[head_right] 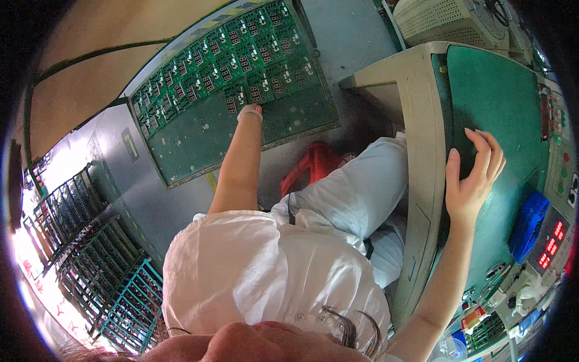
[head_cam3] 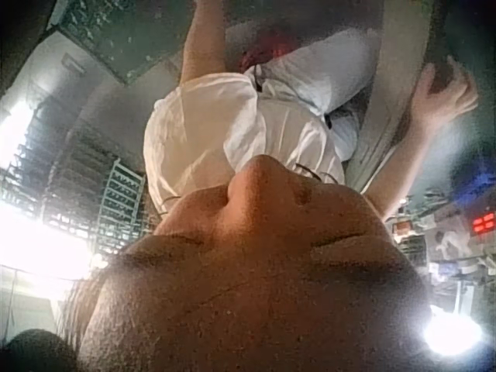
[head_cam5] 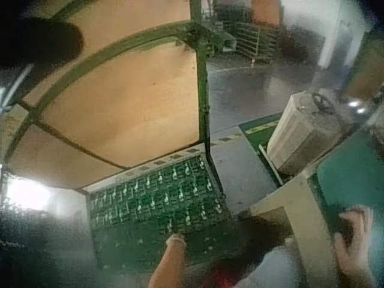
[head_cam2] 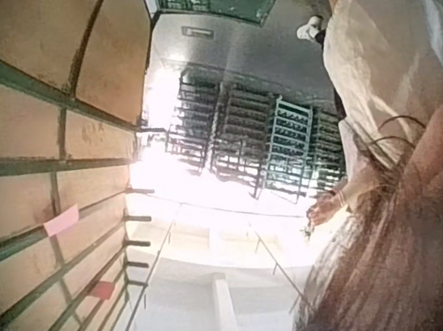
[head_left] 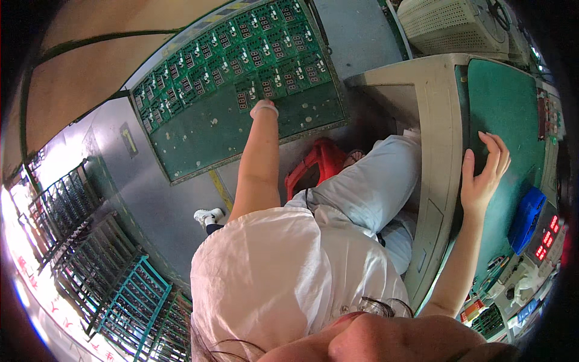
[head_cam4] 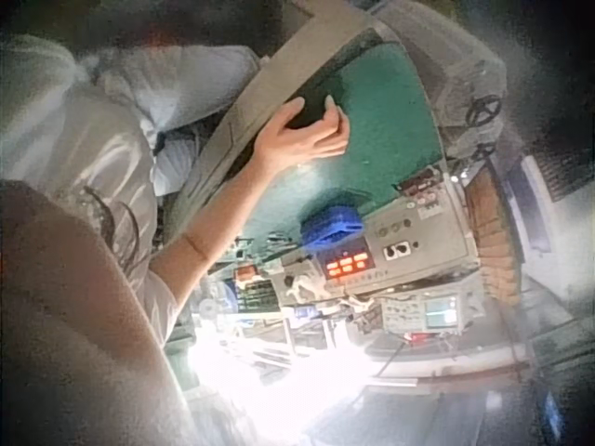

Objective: Assembling small electronic components and separating printed circuit boards at a factory workbench.

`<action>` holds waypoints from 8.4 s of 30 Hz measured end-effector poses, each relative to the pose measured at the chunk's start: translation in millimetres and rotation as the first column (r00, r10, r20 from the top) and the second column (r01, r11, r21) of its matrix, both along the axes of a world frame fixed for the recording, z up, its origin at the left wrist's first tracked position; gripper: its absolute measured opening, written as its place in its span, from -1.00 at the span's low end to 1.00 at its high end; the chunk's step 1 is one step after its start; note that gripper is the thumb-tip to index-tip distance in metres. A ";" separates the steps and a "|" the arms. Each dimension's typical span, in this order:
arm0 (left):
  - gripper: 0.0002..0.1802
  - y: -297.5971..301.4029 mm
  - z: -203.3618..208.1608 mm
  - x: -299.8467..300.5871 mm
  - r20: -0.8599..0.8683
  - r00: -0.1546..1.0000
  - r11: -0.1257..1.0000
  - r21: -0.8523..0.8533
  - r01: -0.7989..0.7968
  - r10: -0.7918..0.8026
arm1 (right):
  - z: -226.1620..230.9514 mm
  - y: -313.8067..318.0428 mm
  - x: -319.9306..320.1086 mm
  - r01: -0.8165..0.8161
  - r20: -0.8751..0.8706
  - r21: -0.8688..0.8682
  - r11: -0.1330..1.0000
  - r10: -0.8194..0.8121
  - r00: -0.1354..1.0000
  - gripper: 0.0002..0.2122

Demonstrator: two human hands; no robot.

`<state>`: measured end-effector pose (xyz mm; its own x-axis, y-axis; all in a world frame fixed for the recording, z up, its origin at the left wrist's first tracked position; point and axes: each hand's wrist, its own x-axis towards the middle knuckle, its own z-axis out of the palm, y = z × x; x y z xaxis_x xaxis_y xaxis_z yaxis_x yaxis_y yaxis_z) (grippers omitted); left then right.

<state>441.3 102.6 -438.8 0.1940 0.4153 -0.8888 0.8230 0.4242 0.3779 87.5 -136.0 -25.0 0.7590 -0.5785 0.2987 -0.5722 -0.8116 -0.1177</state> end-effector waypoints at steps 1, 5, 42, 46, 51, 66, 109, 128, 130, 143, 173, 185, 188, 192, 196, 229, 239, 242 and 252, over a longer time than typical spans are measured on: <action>-0.90 0.3 -1.8 -0.7 0.000 1.000 1.000 -0.001 0.001 -0.001 | -0.6 -0.2 0.1 -0.003 0.004 -0.003 1.000 0.003 1.000 -0.65; -0.86 11.6 -21.5 -1.1 -0.113 0.990 0.993 0.081 0.089 -0.080 | 0.1 0.8 -0.3 0.006 -0.003 0.001 1.000 -0.006 1.000 -0.65; -0.32 25.3 44.7 36.6 -0.459 0.030 -0.371 0.753 0.544 -0.888 | -10.3 0.2 12.7 0.017 0.222 0.071 0.997 -0.032 0.974 -0.66; -0.42 12.3 16.3 123.1 -0.132 0.028 -0.131 0.991 0.026 -0.991 | -0.1 1.6 14.7 -0.073 0.524 -0.080 0.994 0.105 0.845 -0.81; -0.43 -101.8 121.4 48.7 0.368 -0.279 0.358 0.929 0.090 -0.887 | -10.2 45.3 -37.3 0.029 0.517 -0.143 0.989 0.050 0.854 -0.77; -0.68 -198.5 466.8 -382.3 0.298 -0.755 -0.115 0.951 0.287 0.584 | 24.1 196.2 -480.2 0.898 0.419 0.338 0.280 -0.900 0.123 -0.89; -0.38 -128.8 415.2 -677.3 -0.338 -0.565 0.233 0.940 -0.251 0.753 | 90.0 235.8 -460.6 0.955 0.596 0.031 0.297 -0.772 0.221 -0.90; -0.68 -270.3 480.5 -449.5 -0.527 0.041 0.522 0.823 -0.224 0.849 | 1.0 209.5 -244.4 0.774 0.519 0.189 0.604 -0.731 0.444 -0.86; -0.68 -281.5 471.1 -440.2 -0.516 -0.045 0.503 0.849 -0.164 0.856 | -3.5 201.2 -236.2 0.774 0.548 0.174 0.609 -0.713 0.438 -0.86; -0.45 -268.6 417.3 -461.9 0.061 -0.510 -0.138 0.984 -0.115 0.858 | -6.1 176.0 -229.0 0.677 0.496 0.267 0.685 -0.700 0.513 -0.79; -0.78 -287.5 424.9 -444.8 0.682 -0.522 -0.584 0.722 0.371 0.512 | 101.8 -160.1 -314.1 0.669 -0.428 0.270 0.693 -0.536 0.728 -0.55; -0.79 -295.6 427.7 -435.5 0.895 -0.420 -0.868 0.324 0.377 0.152 | 60.5 -168.3 -342.9 0.717 0.212 0.155 0.679 -0.732 0.648 -0.70; -0.72 -296.7 431.2 -436.9 0.943 -0.330 -0.928 0.154 0.338 0.037 | 82.5 -138.4 -329.1 0.573 0.348 0.511 0.640 -0.764 0.543 -0.70; -0.59 -289.2 450.9 -448.7 0.873 -0.030 -0.860 -0.473 0.192 -0.487 | 73.2 -70.6 -292.9 0.324 0.322 0.367 0.872 -0.446 0.835 -0.75; -0.60 -284.2 443.2 -462.3 0.590 0.098 -0.598 -0.787 -0.150 -0.802 | 70.5 -6.0 -265.7 0.381 0.132 0.116 0.917 -0.395 0.909 -0.85; -0.55 -272.5 439.9 -496.4 0.693 -0.207 -0.710 -0.704 0.007 -0.690 | 30.0 53.3 -335.4 0.329 0.595 0.458 0.826 -0.560 0.577 -0.89; -0.63 -271.8 438.9 -495.9 0.731 -0.290 -0.778 -0.621 0.090 -0.617 | 34.1 54.3 -333.7 0.307 0.524 0.520 0.797 -0.582 0.622 -0.91; -0.63 -268.4 450.7 -500.7 0.774 -0.336 -0.839 -0.531 0.117 -0.537 | 36.8 55.5 -337.5 0.337 0.541 0.516 0.787 -0.605 0.584 -0.89; -0.61 -280.9 445.2 -491.7 0.532 -0.809 -0.794 0.591 0.143 0.250 | 19.4 56.4 -355.2 0.400 0.349 0.525 0.751 -0.619 0.703 -0.88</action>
